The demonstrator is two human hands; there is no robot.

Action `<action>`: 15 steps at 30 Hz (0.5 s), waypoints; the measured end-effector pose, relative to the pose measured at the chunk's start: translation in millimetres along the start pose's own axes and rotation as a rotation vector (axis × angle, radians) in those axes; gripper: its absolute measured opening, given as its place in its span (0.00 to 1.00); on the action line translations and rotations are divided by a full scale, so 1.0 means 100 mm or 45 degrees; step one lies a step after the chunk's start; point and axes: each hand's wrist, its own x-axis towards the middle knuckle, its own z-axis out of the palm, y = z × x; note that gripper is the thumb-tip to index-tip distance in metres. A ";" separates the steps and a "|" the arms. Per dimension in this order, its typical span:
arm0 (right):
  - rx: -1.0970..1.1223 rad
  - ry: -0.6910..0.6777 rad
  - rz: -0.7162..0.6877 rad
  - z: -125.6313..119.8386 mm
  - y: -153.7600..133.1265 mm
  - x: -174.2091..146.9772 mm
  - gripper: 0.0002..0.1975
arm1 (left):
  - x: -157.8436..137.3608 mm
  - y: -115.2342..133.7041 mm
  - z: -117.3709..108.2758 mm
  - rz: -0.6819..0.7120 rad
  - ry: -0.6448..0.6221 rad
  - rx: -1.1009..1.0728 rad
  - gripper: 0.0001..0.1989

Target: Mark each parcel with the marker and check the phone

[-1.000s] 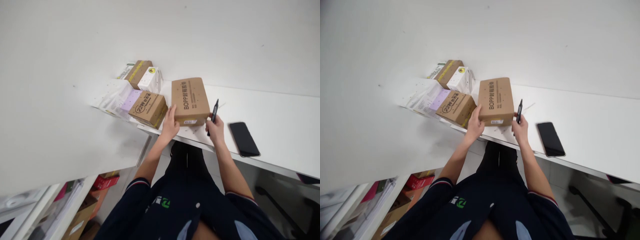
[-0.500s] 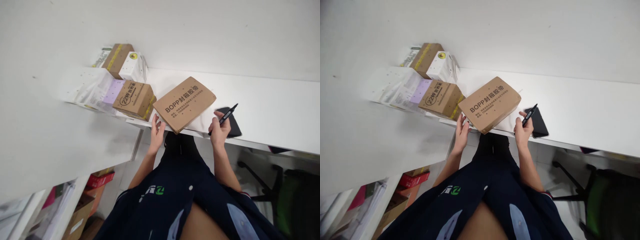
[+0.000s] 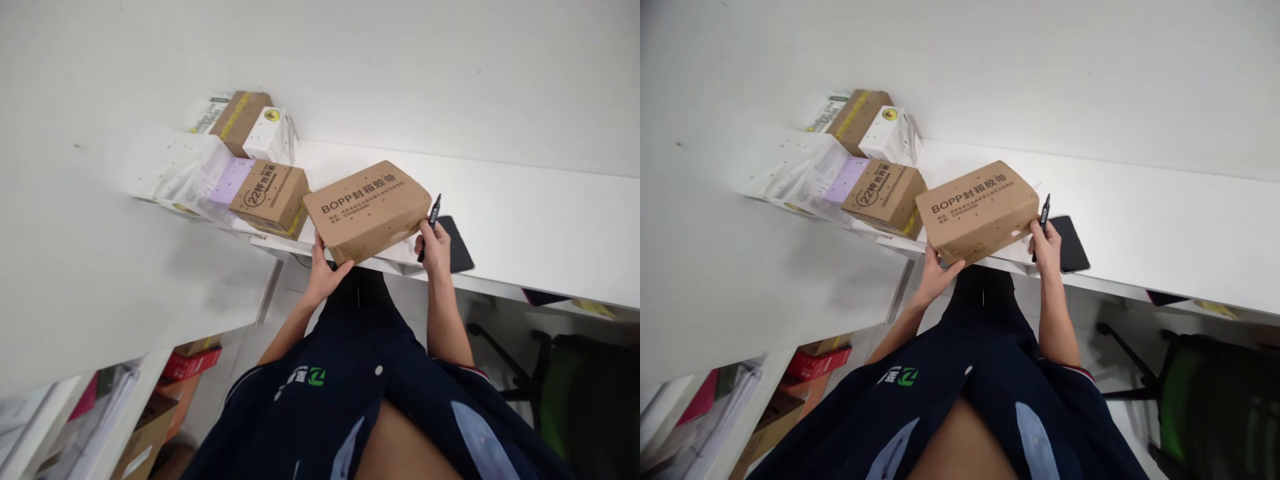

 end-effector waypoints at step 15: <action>-0.105 0.092 -0.175 -0.25 -0.34 -0.61 0.19 | 0.07 0.41 -0.20 0.101 -0.006 -0.073 0.40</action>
